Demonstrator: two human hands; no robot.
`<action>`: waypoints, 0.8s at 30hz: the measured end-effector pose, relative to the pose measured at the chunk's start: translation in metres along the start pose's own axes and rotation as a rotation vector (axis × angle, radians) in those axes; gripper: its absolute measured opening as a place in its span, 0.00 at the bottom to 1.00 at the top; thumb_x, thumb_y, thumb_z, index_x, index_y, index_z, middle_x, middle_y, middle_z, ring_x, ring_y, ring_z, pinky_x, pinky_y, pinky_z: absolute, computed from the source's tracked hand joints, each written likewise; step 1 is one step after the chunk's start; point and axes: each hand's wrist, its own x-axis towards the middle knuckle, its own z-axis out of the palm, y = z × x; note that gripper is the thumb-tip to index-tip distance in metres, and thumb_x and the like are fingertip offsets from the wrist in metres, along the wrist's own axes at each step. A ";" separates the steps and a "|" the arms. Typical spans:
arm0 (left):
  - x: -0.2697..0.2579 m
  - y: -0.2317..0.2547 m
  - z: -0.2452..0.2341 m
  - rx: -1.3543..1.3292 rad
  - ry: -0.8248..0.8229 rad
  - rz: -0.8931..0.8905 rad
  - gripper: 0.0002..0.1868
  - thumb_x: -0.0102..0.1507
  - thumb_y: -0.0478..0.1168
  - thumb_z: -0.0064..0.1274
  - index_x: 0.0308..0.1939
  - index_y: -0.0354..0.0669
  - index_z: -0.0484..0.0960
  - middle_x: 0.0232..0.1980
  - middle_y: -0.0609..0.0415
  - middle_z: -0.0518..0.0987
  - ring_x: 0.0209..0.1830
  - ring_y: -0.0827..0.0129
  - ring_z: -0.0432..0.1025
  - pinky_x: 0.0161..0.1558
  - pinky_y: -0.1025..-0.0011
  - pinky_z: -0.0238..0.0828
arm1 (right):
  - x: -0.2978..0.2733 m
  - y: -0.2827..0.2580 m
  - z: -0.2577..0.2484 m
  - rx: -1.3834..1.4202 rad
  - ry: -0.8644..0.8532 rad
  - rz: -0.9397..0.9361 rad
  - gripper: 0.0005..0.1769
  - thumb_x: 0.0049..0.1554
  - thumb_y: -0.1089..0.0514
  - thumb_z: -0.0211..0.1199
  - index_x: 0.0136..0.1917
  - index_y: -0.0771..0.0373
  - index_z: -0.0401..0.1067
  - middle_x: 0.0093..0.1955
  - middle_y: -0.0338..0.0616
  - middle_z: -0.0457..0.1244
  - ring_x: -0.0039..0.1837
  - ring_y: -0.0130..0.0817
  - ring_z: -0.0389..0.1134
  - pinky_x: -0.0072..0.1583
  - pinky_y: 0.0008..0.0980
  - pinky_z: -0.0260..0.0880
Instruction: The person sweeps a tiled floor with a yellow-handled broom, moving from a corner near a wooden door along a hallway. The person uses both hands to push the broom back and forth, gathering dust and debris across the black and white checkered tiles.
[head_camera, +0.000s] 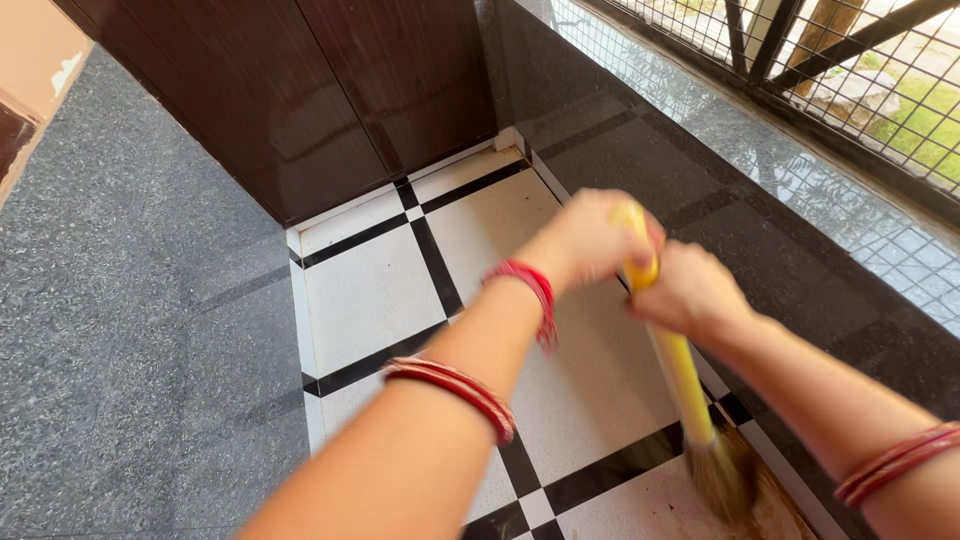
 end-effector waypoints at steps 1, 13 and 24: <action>0.007 0.020 -0.010 -0.003 0.004 0.006 0.10 0.46 0.34 0.58 0.31 0.39 0.88 0.31 0.51 0.85 0.29 0.69 0.78 0.31 0.69 0.79 | -0.001 -0.008 -0.018 0.027 0.077 -0.022 0.21 0.41 0.48 0.74 0.42 0.65 0.80 0.43 0.57 0.72 0.48 0.52 0.75 0.53 0.46 0.78; 0.014 0.143 -0.080 0.715 0.121 0.442 0.12 0.53 0.46 0.52 0.37 0.50 0.85 0.36 0.56 0.85 0.36 0.72 0.82 0.43 0.73 0.79 | 0.040 -0.063 -0.094 0.476 0.395 -0.663 0.18 0.46 0.60 0.72 0.52 0.59 0.79 0.47 0.44 0.72 0.51 0.36 0.74 0.56 0.36 0.73; -0.033 -0.038 0.058 0.637 0.084 -0.013 0.14 0.51 0.39 0.58 0.42 0.47 0.84 0.47 0.44 0.84 0.51 0.50 0.78 0.55 0.59 0.75 | 0.062 0.078 0.133 0.550 0.069 -0.376 0.20 0.44 0.54 0.74 0.49 0.61 0.75 0.47 0.49 0.71 0.51 0.45 0.75 0.51 0.41 0.73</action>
